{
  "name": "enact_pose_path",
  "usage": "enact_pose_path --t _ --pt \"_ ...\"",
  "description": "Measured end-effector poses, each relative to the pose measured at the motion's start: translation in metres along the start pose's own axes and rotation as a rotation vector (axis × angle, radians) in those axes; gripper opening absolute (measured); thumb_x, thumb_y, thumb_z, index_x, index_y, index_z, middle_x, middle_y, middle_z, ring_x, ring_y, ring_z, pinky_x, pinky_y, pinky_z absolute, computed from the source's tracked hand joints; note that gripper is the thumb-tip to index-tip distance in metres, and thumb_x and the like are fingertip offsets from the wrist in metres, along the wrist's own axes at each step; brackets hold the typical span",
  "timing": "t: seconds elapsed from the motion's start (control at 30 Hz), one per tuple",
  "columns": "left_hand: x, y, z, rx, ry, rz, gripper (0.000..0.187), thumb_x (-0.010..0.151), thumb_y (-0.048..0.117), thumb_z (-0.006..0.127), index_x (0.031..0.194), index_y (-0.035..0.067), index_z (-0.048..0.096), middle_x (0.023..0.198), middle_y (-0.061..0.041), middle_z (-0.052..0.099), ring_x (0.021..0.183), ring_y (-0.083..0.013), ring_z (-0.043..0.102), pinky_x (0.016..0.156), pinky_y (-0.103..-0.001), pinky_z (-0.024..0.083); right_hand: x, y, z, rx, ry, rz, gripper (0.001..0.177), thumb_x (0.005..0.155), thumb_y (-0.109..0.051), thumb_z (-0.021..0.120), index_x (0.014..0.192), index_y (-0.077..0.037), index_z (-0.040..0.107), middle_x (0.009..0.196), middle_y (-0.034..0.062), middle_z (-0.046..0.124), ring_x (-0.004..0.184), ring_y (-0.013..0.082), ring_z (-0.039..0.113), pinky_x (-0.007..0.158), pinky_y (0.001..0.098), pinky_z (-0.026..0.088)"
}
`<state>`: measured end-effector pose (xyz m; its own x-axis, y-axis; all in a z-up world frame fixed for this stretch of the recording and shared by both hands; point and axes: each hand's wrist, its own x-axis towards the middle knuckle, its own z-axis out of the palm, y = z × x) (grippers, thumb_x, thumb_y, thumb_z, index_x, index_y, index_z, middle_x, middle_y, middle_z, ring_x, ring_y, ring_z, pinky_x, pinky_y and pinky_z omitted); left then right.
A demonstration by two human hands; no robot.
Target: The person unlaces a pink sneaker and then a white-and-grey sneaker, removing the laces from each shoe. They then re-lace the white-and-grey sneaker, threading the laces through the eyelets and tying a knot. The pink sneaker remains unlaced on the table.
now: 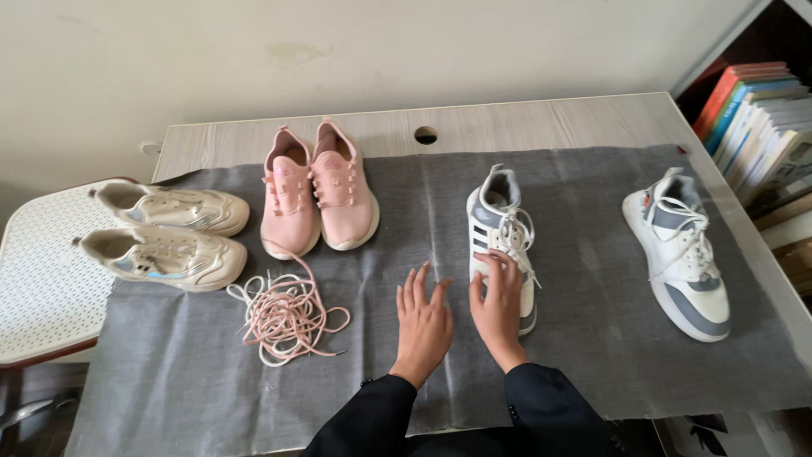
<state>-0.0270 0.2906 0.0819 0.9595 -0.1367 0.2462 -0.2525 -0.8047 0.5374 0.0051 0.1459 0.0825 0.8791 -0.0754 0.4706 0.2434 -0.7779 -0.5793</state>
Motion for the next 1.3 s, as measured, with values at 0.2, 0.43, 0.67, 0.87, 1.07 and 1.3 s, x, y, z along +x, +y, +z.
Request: enact_pose_path --t 0.2,0.43,0.67,0.87,1.07,1.3 --pt "0.014 0.02 0.025 -0.16 -0.204 -0.02 0.066 0.09 0.01 0.059 0.152 0.009 0.037 0.163 -0.028 0.019 0.151 -0.0485 0.019 0.121 -0.059 0.021 0.01 0.036 -0.016 -0.217 0.005 0.227 0.073 0.087 -0.034 0.078 0.144 -0.007 0.043 0.15 0.0272 0.041 0.139 0.0458 0.039 0.105 0.0544 0.04" --pt "0.022 0.031 0.053 -0.36 -0.333 -0.145 0.076 0.092 0.021 0.065 0.157 0.01 0.027 0.162 -0.026 0.028 0.151 -0.0431 0.027 0.12 -0.053 0.024 0.015 0.071 -0.015 0.127 -0.19 0.398 0.108 0.082 -0.046 0.079 0.158 0.0 0.018 0.154 0.0272 0.041 0.14 0.0408 0.046 0.108 0.048 0.045" --pt "0.015 0.042 0.053 -0.686 -0.311 -0.332 0.084 0.085 0.022 0.063 0.157 0.006 0.025 0.148 -0.03 0.049 0.138 -0.0424 0.052 0.113 -0.045 0.044 0.011 0.083 -0.014 0.092 -0.214 0.344 0.108 0.077 -0.048 0.083 0.155 -0.001 0.024 0.148 0.024 0.05 0.137 0.0393 0.048 0.109 0.0489 0.044" --pt "0.009 0.045 0.023 -0.501 -0.333 -0.403 0.073 0.089 0.029 0.062 0.153 0.01 0.032 0.134 -0.024 0.063 0.116 -0.0401 0.068 0.097 -0.046 0.056 -0.008 0.069 -0.019 0.07 -0.243 0.324 0.105 0.074 -0.048 0.084 0.152 -0.004 0.029 0.144 0.0222 0.05 0.135 0.0393 0.045 0.106 0.0523 0.044" --pt "0.011 0.035 -0.001 -0.271 -0.363 -0.483 0.051 0.096 0.037 0.059 0.139 0.012 0.049 0.107 -0.014 0.079 0.098 -0.0313 0.078 0.083 -0.042 0.06 -0.034 0.053 -0.024 0.077 -0.268 0.305 0.1 0.073 -0.048 0.085 0.145 -0.003 0.033 0.132 0.0216 0.05 0.123 0.0374 0.048 0.097 0.0523 0.047" --pt "0.02 0.046 0.003 -0.183 -0.168 -0.274 0.045 0.092 0.028 0.065 0.132 0.01 0.053 0.116 -0.012 0.069 0.105 -0.0325 0.07 0.082 -0.043 0.057 -0.028 0.062 -0.033 0.186 -0.2 0.275 0.05 0.096 -0.038 0.068 0.132 -0.006 0.055 0.12 0.0148 0.059 0.109 0.0273 0.061 0.091 0.0413 0.053"
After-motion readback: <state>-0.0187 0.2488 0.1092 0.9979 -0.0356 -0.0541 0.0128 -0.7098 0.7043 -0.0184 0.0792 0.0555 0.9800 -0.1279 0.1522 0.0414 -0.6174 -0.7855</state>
